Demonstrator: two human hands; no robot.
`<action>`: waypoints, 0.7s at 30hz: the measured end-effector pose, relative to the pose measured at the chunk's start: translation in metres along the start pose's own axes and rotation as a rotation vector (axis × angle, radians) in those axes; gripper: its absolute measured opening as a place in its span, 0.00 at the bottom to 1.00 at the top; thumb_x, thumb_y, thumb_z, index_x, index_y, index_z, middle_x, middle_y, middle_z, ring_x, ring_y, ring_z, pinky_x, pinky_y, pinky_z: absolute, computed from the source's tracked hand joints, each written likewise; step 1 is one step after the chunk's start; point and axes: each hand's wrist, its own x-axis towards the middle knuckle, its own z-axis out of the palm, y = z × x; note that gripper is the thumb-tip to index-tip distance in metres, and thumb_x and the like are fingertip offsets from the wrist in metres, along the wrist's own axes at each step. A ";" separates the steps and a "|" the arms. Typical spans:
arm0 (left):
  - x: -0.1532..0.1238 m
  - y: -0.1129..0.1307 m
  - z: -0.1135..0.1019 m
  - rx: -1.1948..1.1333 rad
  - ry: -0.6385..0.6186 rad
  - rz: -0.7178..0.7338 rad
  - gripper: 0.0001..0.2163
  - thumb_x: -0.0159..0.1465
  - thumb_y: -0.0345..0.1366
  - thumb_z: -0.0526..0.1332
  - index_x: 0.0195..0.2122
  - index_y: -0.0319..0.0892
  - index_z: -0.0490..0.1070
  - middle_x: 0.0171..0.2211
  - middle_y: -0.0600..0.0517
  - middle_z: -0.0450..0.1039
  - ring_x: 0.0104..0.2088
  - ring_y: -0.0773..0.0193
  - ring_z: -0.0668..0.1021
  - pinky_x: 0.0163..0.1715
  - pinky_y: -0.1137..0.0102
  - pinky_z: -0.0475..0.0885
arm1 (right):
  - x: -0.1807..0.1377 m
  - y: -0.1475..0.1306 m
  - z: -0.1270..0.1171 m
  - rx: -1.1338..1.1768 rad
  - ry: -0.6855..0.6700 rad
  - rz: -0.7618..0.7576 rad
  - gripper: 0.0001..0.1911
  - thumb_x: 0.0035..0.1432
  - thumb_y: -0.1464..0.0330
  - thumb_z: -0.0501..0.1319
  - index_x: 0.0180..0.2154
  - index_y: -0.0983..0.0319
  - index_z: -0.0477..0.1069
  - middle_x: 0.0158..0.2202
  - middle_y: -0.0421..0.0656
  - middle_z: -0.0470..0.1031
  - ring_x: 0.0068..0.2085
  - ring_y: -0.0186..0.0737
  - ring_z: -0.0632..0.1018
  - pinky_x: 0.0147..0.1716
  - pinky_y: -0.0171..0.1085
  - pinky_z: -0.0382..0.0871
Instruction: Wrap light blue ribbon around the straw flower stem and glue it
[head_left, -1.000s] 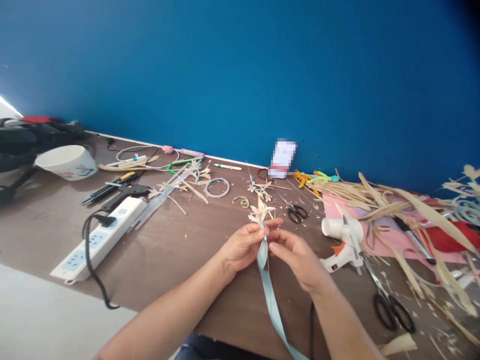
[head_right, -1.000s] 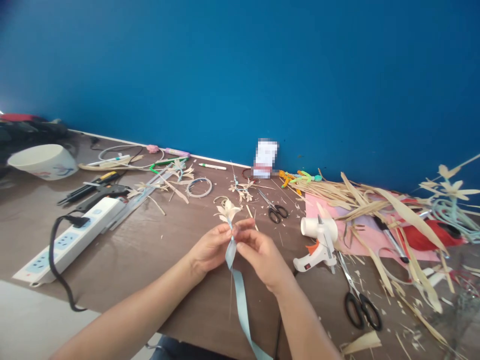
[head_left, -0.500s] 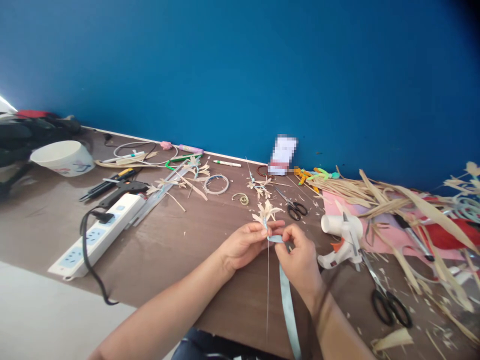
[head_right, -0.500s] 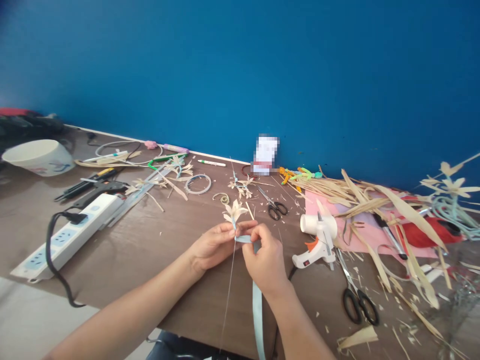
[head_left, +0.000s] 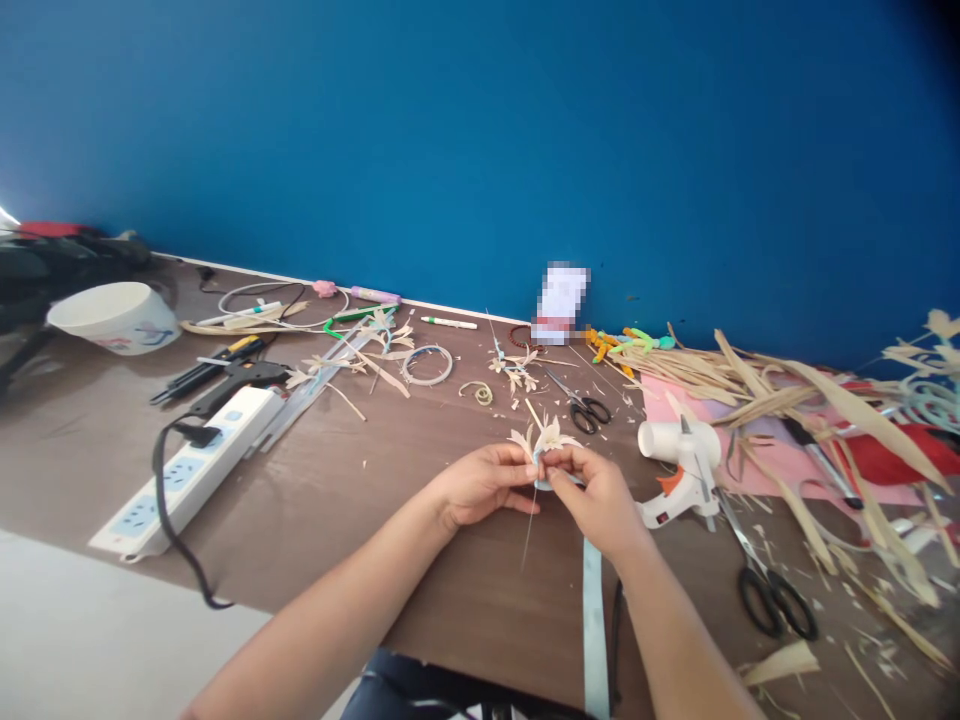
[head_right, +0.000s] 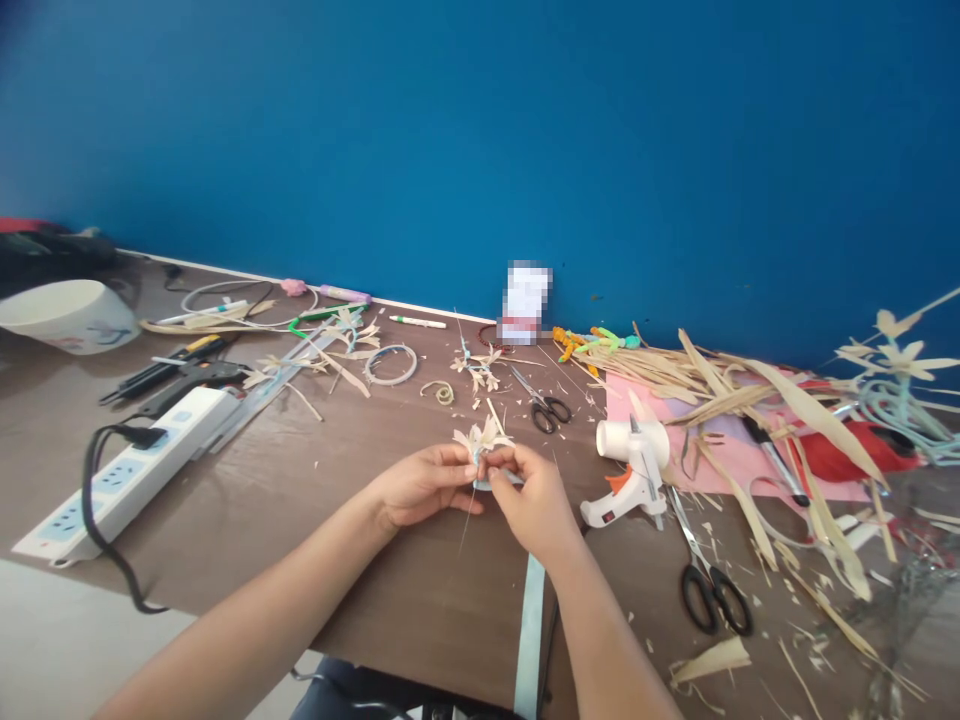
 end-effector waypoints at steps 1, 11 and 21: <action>0.000 0.001 0.000 0.019 -0.002 -0.020 0.08 0.49 0.34 0.64 0.29 0.37 0.70 0.29 0.50 0.70 0.30 0.66 0.74 0.25 0.74 0.70 | 0.000 0.001 0.000 -0.055 0.004 0.004 0.07 0.48 0.69 0.56 0.31 0.62 0.69 0.31 0.43 0.74 0.34 0.39 0.74 0.35 0.36 0.65; 0.002 0.000 0.001 0.082 0.035 -0.039 0.11 0.49 0.38 0.64 0.29 0.35 0.67 0.21 0.50 0.73 0.21 0.69 0.76 0.19 0.79 0.68 | 0.001 -0.003 -0.006 -0.209 -0.046 0.019 0.06 0.47 0.70 0.55 0.25 0.63 0.69 0.26 0.40 0.74 0.30 0.37 0.73 0.32 0.33 0.63; 0.003 -0.001 0.003 0.055 0.045 0.032 0.11 0.47 0.33 0.65 0.30 0.34 0.69 0.22 0.51 0.73 0.24 0.69 0.76 0.20 0.80 0.69 | 0.006 0.003 -0.005 -0.071 0.008 0.074 0.04 0.45 0.70 0.56 0.25 0.63 0.68 0.26 0.40 0.73 0.31 0.37 0.72 0.32 0.34 0.62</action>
